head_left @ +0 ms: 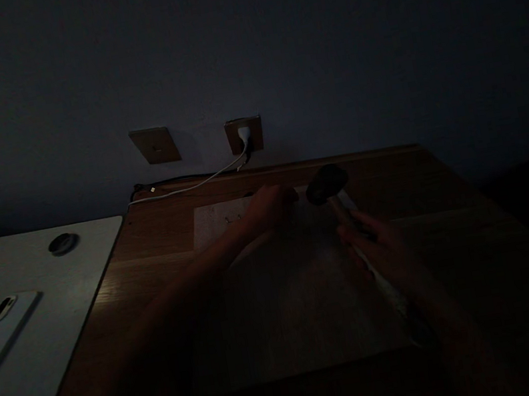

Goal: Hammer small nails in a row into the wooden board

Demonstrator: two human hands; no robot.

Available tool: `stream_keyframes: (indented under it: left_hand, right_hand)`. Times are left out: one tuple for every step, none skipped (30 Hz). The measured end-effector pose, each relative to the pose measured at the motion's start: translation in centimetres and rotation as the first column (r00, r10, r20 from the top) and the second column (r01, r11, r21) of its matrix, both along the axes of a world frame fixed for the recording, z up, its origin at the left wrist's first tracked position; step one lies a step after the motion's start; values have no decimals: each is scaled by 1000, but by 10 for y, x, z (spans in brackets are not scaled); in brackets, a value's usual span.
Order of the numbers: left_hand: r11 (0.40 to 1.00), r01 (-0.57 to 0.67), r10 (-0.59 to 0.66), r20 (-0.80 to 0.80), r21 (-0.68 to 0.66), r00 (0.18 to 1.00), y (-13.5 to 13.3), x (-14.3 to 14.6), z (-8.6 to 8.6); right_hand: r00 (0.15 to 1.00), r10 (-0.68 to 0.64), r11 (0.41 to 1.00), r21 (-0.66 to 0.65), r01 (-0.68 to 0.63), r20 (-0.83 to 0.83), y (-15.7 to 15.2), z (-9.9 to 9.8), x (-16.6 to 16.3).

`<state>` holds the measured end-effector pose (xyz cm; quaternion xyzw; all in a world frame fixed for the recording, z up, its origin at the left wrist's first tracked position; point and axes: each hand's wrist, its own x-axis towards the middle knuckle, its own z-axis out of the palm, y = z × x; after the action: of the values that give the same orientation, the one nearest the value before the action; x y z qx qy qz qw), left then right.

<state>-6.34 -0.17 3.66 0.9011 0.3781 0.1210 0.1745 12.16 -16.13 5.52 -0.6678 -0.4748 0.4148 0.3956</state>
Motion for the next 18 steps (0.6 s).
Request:
stream_keyframes:
  left_hand:
    - [1000, -6, 6, 20, -17, 1000, 1, -2, -1]
    - [1000, -13, 14, 37, -29, 999, 2, -3, -2]
    - [999, -21, 22, 51, -36, 998, 2, -4, -3]
    - [999, -26, 29, 63, -44, 998, 1, -5, -5]
    - [998, -28, 31, 71, -51, 997, 0, -6, -6]
    - [999, -22, 25, 73, -49, 997, -1, -7, -7]
    - [999, -12, 14, 69, -38, 998, -3, -7, -8]
    - [1000, 0, 1, 61, -20, 998, -4, -8, -10]
    - [1000, 10, -10, 52, -1, 999, -5, -8, -11]
    - [1000, 14, -15, 48, 14, 999, -6, -9, -13]
    - [1000, 10, -11, 49, 21, 999, -7, -9, -14]
    - [1000, 0, -1, 57, 18, 998, -7, -9, -16]
    - [1000, -13, 12, 69, 10, 998, -8, -9, -17]
    - [1000, -24, 24, 81, 3, 996, -8, -9, -18]
    - [999, -36, 37, 93, -4, 995, -8, -8, -19]
    - [999, -48, 49, 102, -9, 994, -7, -8, -19]
    - [998, -60, 62, 117, -15, 991, -7, -8, -20]
    - [997, -72, 75, 138, -29, 988, -7, -8, -20]
  right_hand:
    - [1000, -2, 1000, -4, 2, -5, 1, -1, 0]
    - [1000, 0, 1000, -6, 0, -11, 1, -1, 0]
    - [1000, 2, 1000, -3, -2, -14, 2, -2, -1]
    - [1000, 8, 1000, 1, -8, -13, 2, -2, -1]
    - [1000, 18, 1000, 5, -18, -9, 3, -1, -2]
    - [1000, 30, 1000, 9, -30, -2, 3, -1, -3]
    - [999, 41, 999, 12, -41, 5, 4, 0, -3]
    - [999, 47, 999, 14, -48, 14, 4, 0, -4]
    - [999, 50, 999, 17, -50, 21, 4, 0, -5]
    - [998, 52, 998, 20, -52, 22, 5, 0, -5]
    - [999, 48, 999, 22, -48, 19, 5, 0, -6]
    - [999, 43, 999, 22, -44, 14, 5, -1, -6]
    - [999, 43, 999, 22, -43, 11, 6, -1, -6]
    - [999, 48, 999, 22, -48, 13, 6, -3, -7]
    - [998, 56, 998, 25, -57, 24, 7, -4, -7]
    - [997, 66, 997, 28, -67, 37, 8, -6, -7]
    - [996, 77, 996, 28, -79, 45, 8, -7, -8]
    - [995, 89, 996, 25, -90, 45, 9, -9, -9]
